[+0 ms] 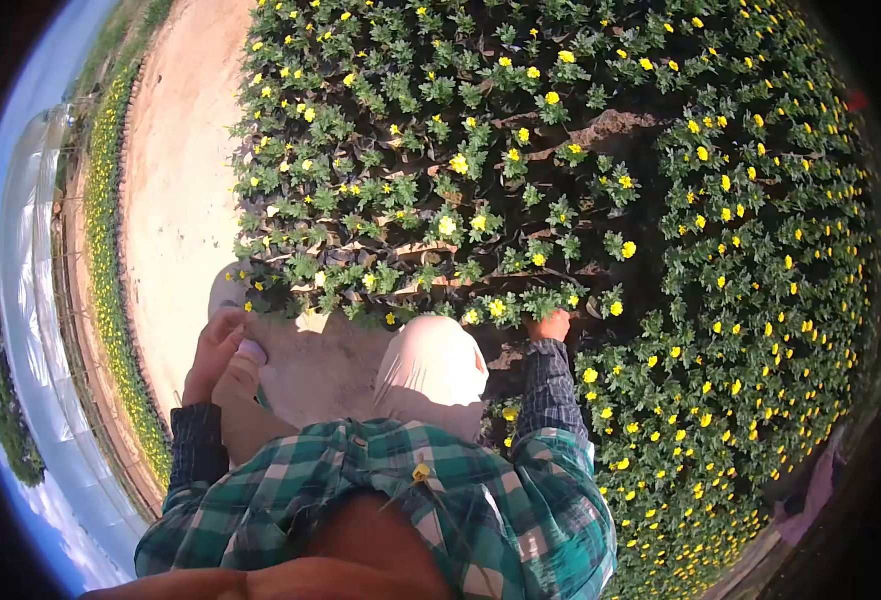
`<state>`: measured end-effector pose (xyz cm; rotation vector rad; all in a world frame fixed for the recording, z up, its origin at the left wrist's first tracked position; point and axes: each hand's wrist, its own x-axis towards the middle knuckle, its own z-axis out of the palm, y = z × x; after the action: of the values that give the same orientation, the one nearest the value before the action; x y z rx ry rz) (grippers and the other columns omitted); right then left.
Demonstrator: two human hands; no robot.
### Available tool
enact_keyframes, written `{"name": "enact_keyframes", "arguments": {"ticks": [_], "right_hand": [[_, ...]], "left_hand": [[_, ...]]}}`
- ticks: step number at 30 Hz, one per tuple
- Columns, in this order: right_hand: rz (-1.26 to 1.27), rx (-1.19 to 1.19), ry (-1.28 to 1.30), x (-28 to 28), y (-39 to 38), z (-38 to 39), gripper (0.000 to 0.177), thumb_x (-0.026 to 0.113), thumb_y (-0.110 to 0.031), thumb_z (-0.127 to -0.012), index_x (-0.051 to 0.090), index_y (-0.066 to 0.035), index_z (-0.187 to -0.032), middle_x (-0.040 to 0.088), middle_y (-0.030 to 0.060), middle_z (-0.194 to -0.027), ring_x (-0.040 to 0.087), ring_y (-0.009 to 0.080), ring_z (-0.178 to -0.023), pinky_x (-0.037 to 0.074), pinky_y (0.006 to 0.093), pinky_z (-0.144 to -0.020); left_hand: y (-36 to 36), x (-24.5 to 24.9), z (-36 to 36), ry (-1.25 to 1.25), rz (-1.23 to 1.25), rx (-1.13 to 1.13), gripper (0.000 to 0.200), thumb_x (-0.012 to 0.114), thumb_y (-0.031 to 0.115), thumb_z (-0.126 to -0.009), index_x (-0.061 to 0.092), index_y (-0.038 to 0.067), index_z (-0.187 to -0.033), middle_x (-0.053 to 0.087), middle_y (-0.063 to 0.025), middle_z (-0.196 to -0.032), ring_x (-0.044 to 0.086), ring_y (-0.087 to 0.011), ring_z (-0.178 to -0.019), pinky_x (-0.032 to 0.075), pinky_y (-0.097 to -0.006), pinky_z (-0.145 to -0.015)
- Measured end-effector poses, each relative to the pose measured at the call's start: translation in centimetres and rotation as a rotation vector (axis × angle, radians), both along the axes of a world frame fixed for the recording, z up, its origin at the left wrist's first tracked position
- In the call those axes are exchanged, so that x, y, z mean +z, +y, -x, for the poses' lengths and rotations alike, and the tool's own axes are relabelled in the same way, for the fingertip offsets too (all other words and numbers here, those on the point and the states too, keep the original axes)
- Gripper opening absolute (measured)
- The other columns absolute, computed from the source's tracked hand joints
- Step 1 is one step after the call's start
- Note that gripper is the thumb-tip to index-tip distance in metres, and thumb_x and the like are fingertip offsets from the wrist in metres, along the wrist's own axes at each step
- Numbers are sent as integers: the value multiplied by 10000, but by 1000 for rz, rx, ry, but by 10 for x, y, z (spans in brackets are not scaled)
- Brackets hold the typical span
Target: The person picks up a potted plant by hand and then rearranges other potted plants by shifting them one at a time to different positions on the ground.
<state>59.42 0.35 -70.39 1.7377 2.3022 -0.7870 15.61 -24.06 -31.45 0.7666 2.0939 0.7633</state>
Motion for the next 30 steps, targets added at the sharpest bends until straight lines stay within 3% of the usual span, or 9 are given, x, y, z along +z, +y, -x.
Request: {"name": "enact_keyframes", "arguments": {"ticks": [4, 7, 11, 15, 20, 23, 27, 28, 30], "right_hand": [[47, 28, -42, 6, 1, 6, 448, 746, -474, -654, 690, -198, -1003, 688, 57, -956, 630, 276, -914, 503, 391, -799], [118, -33, -112, -12, 3, 7, 511, 762, -518, -640, 683, -211, -1041, 681, 66, -982, 616, 296, -962, 513, 401, -817], [68, -14, -116, -17, 1, 4, 582, 805, -480, -608, 648, -198, -1092, 663, 79, -1001, 623, 288, -919, 504, 402, -802], [-166, 162, -51, -17, 2, -1, 268, 674, -314, -694, 704, -144, -899, 686, 75, -857, 655, 268, -798, 506, 407, -692], [-318, 308, 86, -13, 1, -14, 246, 623, -261, -744, 703, -122, -932, 692, 89, -916, 654, 271, -828, 498, 414, -677], [-261, 282, 74, -7, -3, -9, 251, 616, -247, -762, 704, -115, -957, 691, 84, -936, 651, 265, -854, 500, 393, -721], [-426, 231, 41, -45, -10, -21, 317, 688, -317, -702, 701, -158, -977, 686, 52, -949, 636, 270, -889, 493, 387, -773], [-375, 237, 65, -24, -5, -10, 349, 718, -355, -673, 700, -165, -965, 683, 57, -946, 627, 277, -909, 492, 384, -774], [-227, 72, 57, -89, -25, -31, 368, 765, -392, -593, 677, -148, -854, 643, 52, -835, 579, 289, -822, 478, 411, -695]], "left_hand": [[71, 46, 34, 191, -46, -94, 201, 563, 162, -935, 558, 42, -1097, 590, -12, -1020, 536, -111, -977, 422, -279, -890], [167, 35, 47, 243, -110, -311, 203, 546, 206, -948, 578, 40, -1060, 602, -19, -999, 545, -121, -970, 423, -276, -881], [302, -41, 55, 265, -179, -610, 264, 440, 249, -989, 606, 49, -1037, 616, -25, -974, 567, -132, -889, 462, -296, -817], [388, -144, 58, 350, -232, -816, 263, 457, 214, -952, 632, 22, -997, 656, -98, -933, 618, -222, -868, 479, -342, -790], [418, -264, 82, 590, 195, -1066, 245, 484, 158, -910, 678, 63, -1025, 676, -141, -975, 631, -299, -907, 485, -398, -816], [413, -306, 97, 281, 68, -784, 234, 491, 110, -895, 673, 78, -1037, 669, -99, -847, 614, -233, -788, 482, -364, -723], [422, -312, 90, -260, 289, -330, 48, 505, 48, -841, 549, 63, -826, 408, -19, -618, 361, -127, -565, 310, -336, -521], [425, -352, 114, -147, 191, -657, 94, 491, 55, -868, 554, 58, -938, 473, -56, -750, 432, -155, -674, 354, -332, -619], [432, -434, 160, 197, -171, -1196, 261, 464, 67, -921, 564, 48, -1161, 605, -129, -1014, 572, -211, -893, 443, -323, -814]]}}
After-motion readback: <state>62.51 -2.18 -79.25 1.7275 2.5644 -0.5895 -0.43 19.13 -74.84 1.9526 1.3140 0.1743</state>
